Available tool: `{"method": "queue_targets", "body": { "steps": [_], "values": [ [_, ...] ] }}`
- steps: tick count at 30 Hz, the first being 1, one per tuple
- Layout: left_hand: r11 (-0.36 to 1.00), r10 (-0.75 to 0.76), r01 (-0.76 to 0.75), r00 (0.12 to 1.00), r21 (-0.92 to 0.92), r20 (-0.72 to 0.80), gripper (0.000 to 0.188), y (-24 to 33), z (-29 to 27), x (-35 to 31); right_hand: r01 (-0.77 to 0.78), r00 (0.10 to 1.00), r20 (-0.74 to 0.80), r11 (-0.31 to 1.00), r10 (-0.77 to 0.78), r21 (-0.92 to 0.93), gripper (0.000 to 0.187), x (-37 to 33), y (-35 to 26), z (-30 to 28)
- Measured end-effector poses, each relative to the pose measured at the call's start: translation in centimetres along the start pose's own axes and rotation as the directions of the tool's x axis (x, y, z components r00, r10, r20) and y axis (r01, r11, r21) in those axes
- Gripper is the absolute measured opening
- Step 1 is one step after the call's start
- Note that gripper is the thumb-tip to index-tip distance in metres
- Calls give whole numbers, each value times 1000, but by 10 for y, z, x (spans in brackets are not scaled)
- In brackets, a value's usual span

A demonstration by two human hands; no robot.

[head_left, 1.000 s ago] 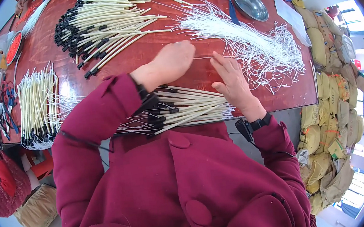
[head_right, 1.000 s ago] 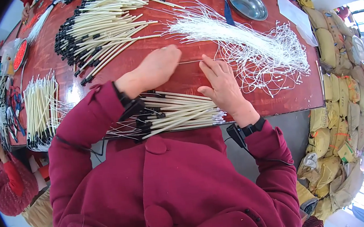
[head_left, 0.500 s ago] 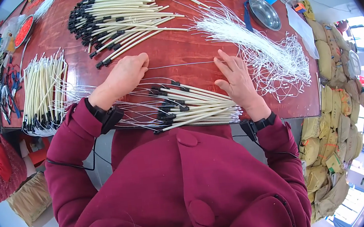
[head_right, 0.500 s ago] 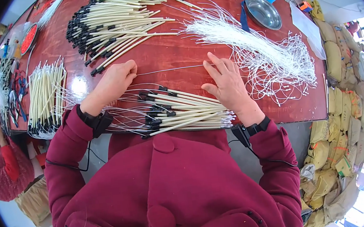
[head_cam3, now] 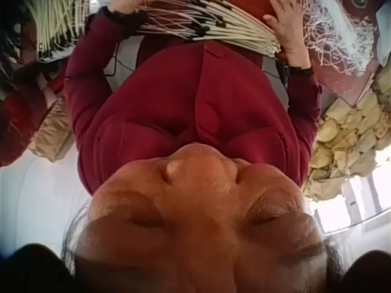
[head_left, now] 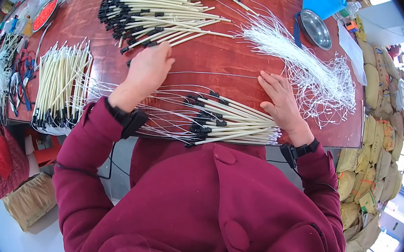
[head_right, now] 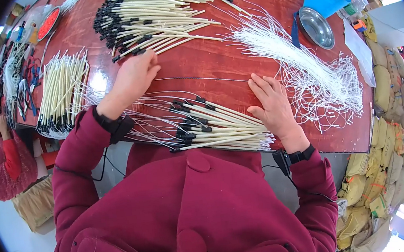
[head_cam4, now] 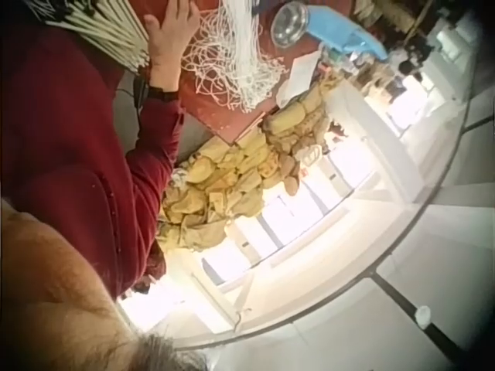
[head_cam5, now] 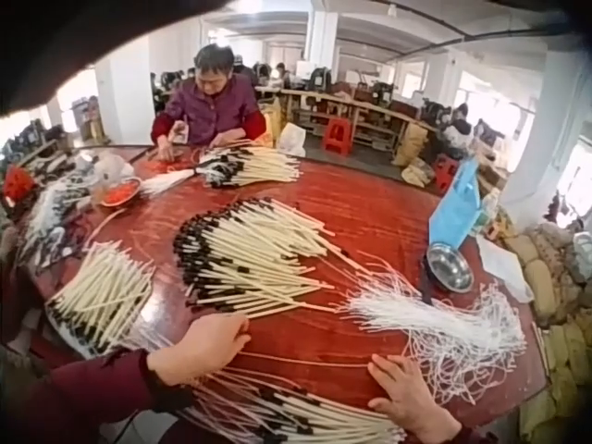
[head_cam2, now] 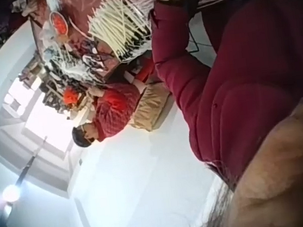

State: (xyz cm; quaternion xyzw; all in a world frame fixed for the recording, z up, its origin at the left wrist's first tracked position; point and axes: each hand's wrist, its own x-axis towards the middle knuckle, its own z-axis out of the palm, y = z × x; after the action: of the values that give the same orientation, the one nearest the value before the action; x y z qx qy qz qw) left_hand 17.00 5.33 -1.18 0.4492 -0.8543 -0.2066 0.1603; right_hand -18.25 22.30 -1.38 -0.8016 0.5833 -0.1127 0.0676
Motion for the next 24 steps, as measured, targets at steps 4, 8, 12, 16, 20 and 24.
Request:
{"method": "queue_targets", "body": {
  "steps": [4,8,12,16,20,24],
  "values": [
    [964,158,-133,983,228,-94,17,17,19,38,-35,999,-1,999,35,19,78,-2,-4,1],
    [920,229,-195,972,341,-60,19,8,38,66,-42,999,-5,999,42,27,77,1,-7,1],
    [896,287,-270,958,354,4,18,1,40,73,-30,999,-26,997,32,72,76,4,-8,0],
    [897,365,-378,926,229,99,16,1,12,55,-34,999,-40,996,37,89,74,3,-5,2],
    [922,376,-381,924,71,68,14,-25,-13,8,-26,998,-53,993,32,119,72,3,-4,1],
    [979,200,-200,980,-26,-6,10,-51,-30,-39,-25,997,-74,991,35,135,74,5,-3,1]
  ]
}}
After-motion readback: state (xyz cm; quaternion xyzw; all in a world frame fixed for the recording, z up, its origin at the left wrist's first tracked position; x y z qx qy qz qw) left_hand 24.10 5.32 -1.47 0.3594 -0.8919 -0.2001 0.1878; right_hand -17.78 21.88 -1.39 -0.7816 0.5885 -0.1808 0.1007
